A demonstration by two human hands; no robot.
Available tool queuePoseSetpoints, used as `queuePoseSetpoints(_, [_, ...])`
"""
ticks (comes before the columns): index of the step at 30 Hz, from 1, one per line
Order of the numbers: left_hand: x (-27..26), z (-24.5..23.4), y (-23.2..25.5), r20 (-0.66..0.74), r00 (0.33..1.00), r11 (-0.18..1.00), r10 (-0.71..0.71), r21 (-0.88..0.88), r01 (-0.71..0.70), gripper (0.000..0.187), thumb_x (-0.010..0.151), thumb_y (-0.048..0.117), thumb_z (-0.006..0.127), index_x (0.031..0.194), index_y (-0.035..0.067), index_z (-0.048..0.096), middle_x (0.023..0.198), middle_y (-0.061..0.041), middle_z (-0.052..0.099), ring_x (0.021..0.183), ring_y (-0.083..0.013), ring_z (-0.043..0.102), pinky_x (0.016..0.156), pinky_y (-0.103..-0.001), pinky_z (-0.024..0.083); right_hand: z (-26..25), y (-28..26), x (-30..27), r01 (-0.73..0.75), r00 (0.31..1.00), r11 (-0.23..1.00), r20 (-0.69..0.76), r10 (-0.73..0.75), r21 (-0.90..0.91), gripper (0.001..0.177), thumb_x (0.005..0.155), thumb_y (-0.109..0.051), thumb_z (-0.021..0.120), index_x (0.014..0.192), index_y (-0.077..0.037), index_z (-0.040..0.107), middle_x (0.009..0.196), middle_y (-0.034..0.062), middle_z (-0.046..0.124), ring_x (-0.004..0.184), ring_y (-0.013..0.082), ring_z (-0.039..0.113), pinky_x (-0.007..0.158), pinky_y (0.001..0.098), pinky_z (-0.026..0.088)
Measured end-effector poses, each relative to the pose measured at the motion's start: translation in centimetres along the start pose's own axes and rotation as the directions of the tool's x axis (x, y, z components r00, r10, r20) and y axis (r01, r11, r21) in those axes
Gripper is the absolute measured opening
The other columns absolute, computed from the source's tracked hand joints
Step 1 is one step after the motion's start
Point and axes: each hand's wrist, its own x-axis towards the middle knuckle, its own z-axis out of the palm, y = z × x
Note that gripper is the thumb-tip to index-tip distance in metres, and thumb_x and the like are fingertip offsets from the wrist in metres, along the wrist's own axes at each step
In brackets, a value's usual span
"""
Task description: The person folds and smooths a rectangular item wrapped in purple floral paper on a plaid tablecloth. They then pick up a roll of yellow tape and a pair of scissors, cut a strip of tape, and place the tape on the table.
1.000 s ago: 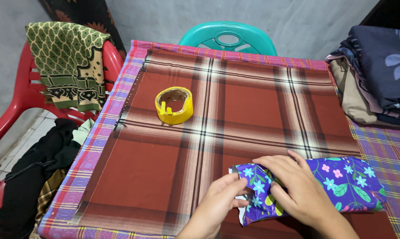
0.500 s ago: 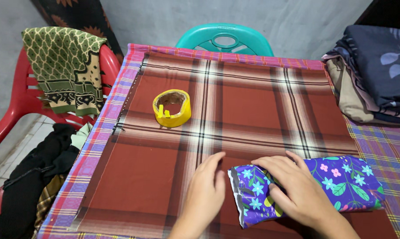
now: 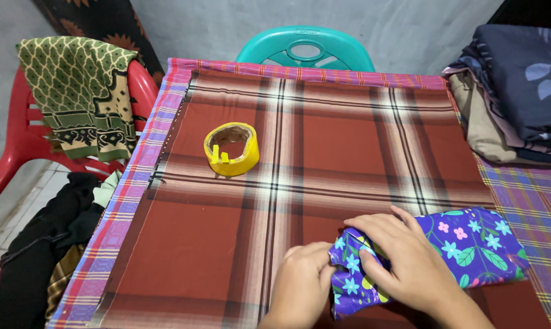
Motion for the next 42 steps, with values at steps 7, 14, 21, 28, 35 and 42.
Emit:
queuePoseSetpoints(7, [-0.5, -0.1, 0.1, 0.078, 0.997, 0.997, -0.002, -0.079, 0.008, 0.016, 0.085, 0.002, 0.066, 0.099, 0.004, 0.073, 0.106, -0.011, 0.073, 0.097, -0.0344, 0.068, 0.09, -0.044, 0.05, -0.2, -0.3, 0.1, -0.003, 1.0, 1.0, 0.008, 0.003, 0.009, 0.048, 0.082, -0.025, 0.063, 0.128, -0.012, 0.064, 0.123, 0.0076, 0.07, 0.122, 0.0256, 0.061, 0.117, 0.0537, 0.025])
queuePoseSetpoints(14, [-0.7, -0.3, 0.1, 0.072, 0.997, 0.997, 0.017, -0.071, -0.012, 0.02, 0.084, 0.001, 0.065, 0.101, 0.004, 0.074, 0.109, -0.011, 0.073, 0.099, -0.036, 0.066, 0.092, -0.044, 0.049, -0.3, -0.5, 0.1, -0.004, 1.0, 1.0, -0.014, 0.005, 0.021, 0.049, 0.082, -0.019, 0.059, 0.13, -0.01, 0.063, 0.124, 0.0092, 0.069, 0.124, 0.0271, 0.06, 0.117, 0.0532, 0.025])
queuePoseSetpoints(21, [-0.6, 0.6, -0.3, 0.127, 0.991, 0.998, -0.03, -0.043, 0.036, 0.056, 0.085, -0.004, 0.06, 0.14, 0.0, 0.054, 0.145, -0.017, 0.056, 0.123, -0.0414, 0.056, 0.104, -0.046, 0.043, 0.9, 0.8, -2.8, -0.056, 0.846, 0.998, -0.529, 0.066, 0.036, 0.031, 0.092, -0.009, 0.05, 0.121, -0.004, 0.06, 0.119, 0.0157, 0.064, 0.114, 0.0293, 0.062, 0.107, 0.0412, 0.044])
queuePoseSetpoints(28, [-0.7, 0.6, -0.9, 0.182, 0.982, 0.996, 0.046, -0.08, -0.031, 0.073, 0.076, -0.013, 0.05, 0.148, 0.002, 0.045, 0.147, -0.019, 0.055, 0.131, -0.0422, 0.053, 0.11, -0.047, 0.041, 1.9, 5.6, -2.8, 0.163, 0.666, 0.403, -0.402, 0.628, 0.9, 0.028, 0.103, -0.012, 0.039, 0.124, 0.002, 0.053, 0.107, 0.0129, 0.06, 0.103, 0.0238, 0.061, 0.102, 0.0408, 0.049])
queuePoseSetpoints(35, [-0.7, 0.7, -1.1, 0.191, 0.981, 0.997, 0.024, -0.07, -0.011, 0.072, 0.076, -0.013, 0.046, 0.146, 0.003, 0.049, 0.149, -0.019, 0.053, 0.131, -0.0414, 0.053, 0.11, -0.046, 0.041, 1.8, 6.4, -2.6, 0.183, 0.688, 0.37, -0.388, 0.614, 0.911, 0.03, 0.103, -0.016, 0.037, 0.123, 0.002, 0.052, 0.107, 0.0135, 0.06, 0.104, 0.0248, 0.06, 0.101, 0.042, 0.047])
queuePoseSetpoints(42, [-0.3, 0.7, -0.7, 0.163, 0.985, 0.972, -0.058, -0.217, 0.093, 0.05, 0.084, -0.011, 0.042, 0.129, 0.001, 0.06, 0.159, -0.016, 0.048, 0.135, -0.0344, 0.06, 0.104, -0.038, 0.055, 1.8, 6.9, -2.8, 0.126, 0.783, 0.406, -0.342, 0.519, 0.905, 0.035, 0.105, -0.022, 0.04, 0.123, 0.004, 0.054, 0.104, 0.0136, 0.061, 0.1, 0.0235, 0.063, 0.09, 0.0412, 0.055])
